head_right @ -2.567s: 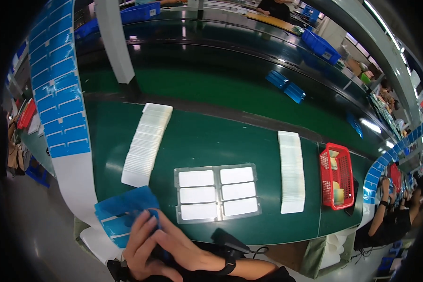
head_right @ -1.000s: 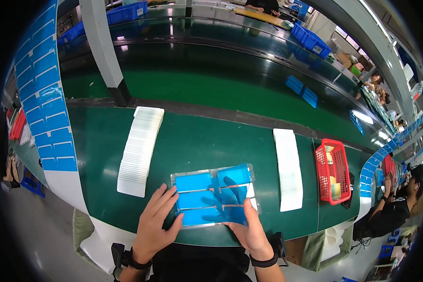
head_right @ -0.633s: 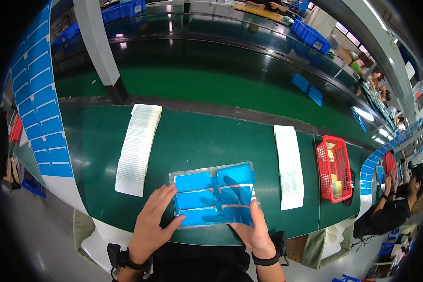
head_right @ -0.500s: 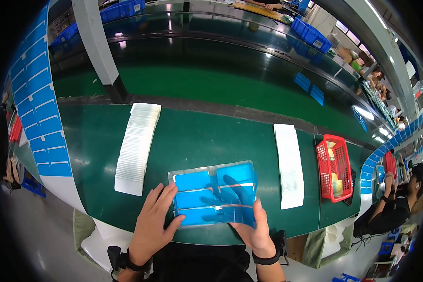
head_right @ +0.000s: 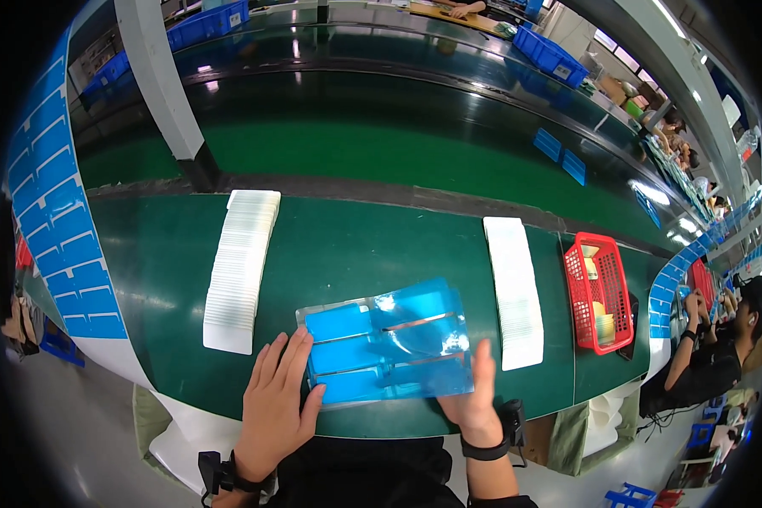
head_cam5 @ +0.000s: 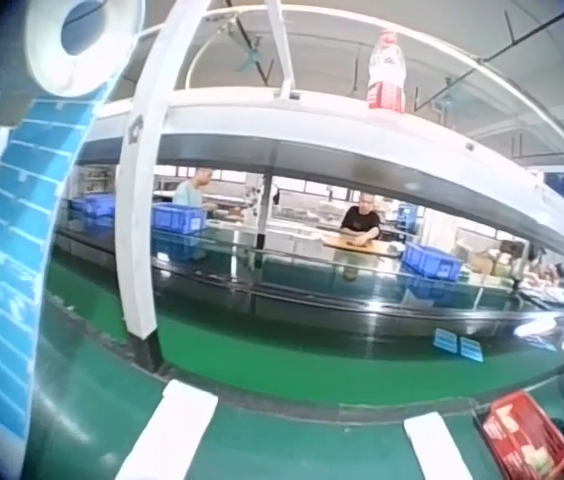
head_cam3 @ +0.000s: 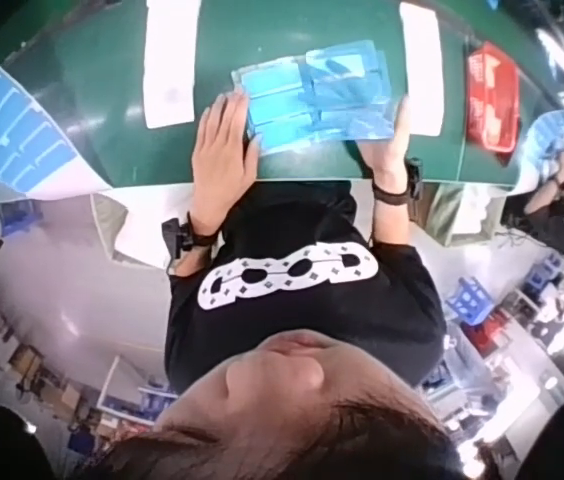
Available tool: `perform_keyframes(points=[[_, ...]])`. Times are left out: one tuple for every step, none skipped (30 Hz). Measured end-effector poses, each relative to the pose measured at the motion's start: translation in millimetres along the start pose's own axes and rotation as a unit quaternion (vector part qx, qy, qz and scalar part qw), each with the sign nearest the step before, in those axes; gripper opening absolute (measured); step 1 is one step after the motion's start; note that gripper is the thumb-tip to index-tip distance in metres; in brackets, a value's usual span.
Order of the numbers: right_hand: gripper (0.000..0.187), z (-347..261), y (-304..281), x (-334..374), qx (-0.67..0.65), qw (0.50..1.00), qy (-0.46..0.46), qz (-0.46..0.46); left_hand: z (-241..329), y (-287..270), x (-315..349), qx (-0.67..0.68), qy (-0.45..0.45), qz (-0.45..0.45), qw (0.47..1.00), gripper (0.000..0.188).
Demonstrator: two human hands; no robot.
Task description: Placing blue and white sheets into a clear plastic tray.
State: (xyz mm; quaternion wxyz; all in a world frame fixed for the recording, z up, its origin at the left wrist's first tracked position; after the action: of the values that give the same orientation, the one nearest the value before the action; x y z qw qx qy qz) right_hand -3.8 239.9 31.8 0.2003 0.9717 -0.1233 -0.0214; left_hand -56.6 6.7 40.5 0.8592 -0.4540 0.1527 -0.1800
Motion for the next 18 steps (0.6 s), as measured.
perform_keyframes(points=[[0.105, -11, -7, -3, -0.026, 0.999, -0.030, 0.028, 1, 0, 0, -0.004, 0.004, 0.002, 1.000, 0.066], [0.101, -23, -14, -6, -0.074, 0.994, -0.065, 0.047, 2, 0, 1, -0.005, 0.003, 0.006, 1.000, 0.066], [0.101, -35, -24, -10, -0.050, 0.995, -0.063, 0.058, 4, 2, 1, -0.007, 0.011, 0.003, 1.000, 0.066], [0.096, -54, -32, -14, -0.010, 0.995, -0.094, 0.029, 4, 3, 1, -0.022, 0.005, 0.011, 1.000, 0.067], [0.091, -68, -38, -16, 0.024, 0.992, -0.127, 0.013, 5, 4, 1, -0.039, 0.006, 0.012, 0.999, 0.068], [0.076, -79, -45, -14, 0.053, 0.980, -0.185, 0.049, 5, 4, 1, -0.035, 0.007, 0.019, 0.999, 0.068], [0.066, -92, -50, -12, 0.165, 0.959, -0.223, 0.053, 3, 3, 0, 0.001, 0.002, 0.025, 1.000, 0.069], [0.057, -104, -55, -9, 0.263, 0.929, -0.252, 0.071, 1, 2, -1, 0.039, -0.008, 0.031, 0.999, 0.070], [0.047, -109, -59, -3, 0.270, 0.928, -0.241, 0.082, 0, 2, -1, 0.040, 0.002, 0.029, 0.999, 0.070], [0.040, -109, -59, 1, 0.327, 0.913, -0.227, 0.087, -2, 2, -1, 0.051, 0.001, 0.031, 0.998, 0.069], [0.035, -105, -54, 5, 0.401, 0.895, -0.191, 0.046, -4, 2, -1, 0.061, 0.000, 0.034, 0.998, 0.069], [0.031, -102, -52, 9, 0.468, 0.870, -0.153, 0.017, -6, 1, -1, 0.072, -0.002, 0.037, 0.997, 0.068], [0.027, -100, -42, 13, 0.541, 0.819, -0.190, -0.028, -8, 3, -1, 0.072, -0.011, 0.034, 0.997, 0.068], [0.026, -92, -36, 14, 0.585, 0.786, -0.193, -0.061, -8, 3, -1, 0.076, -0.006, 0.035, 0.997, 0.068], [0.024, -86, -31, 15, 0.597, 0.772, -0.202, -0.078, -9, 3, 0, 0.078, -0.007, 0.036, 0.996, 0.068], [0.022, -79, -28, 15, 0.616, 0.755, -0.204, -0.091, -10, 4, 0, 0.077, -0.011, 0.033, 0.996, 0.069], [0.018, -75, -26, 13, 0.610, 0.758, -0.208, -0.101, -9, 4, 1, 0.079, -0.006, 0.035, 0.996, 0.069], [0.018, -73, -26, 13, 0.609, 0.758, -0.211, -0.101, -9, 4, 1, 0.081, -0.006, 0.033, 0.996, 0.069]])
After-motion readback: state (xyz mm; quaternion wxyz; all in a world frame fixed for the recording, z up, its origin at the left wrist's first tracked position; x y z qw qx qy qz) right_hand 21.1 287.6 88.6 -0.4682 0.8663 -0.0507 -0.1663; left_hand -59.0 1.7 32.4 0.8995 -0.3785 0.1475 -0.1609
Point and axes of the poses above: each hand's wrist, its own x-axis away from the middle knuckle, its own y-axis out of the palm, z = x × y, the point moved 6 cm from there along -x, towards the middle knuckle, and after that the axes turned 11 degrees about -y, right-handed, at the moved point
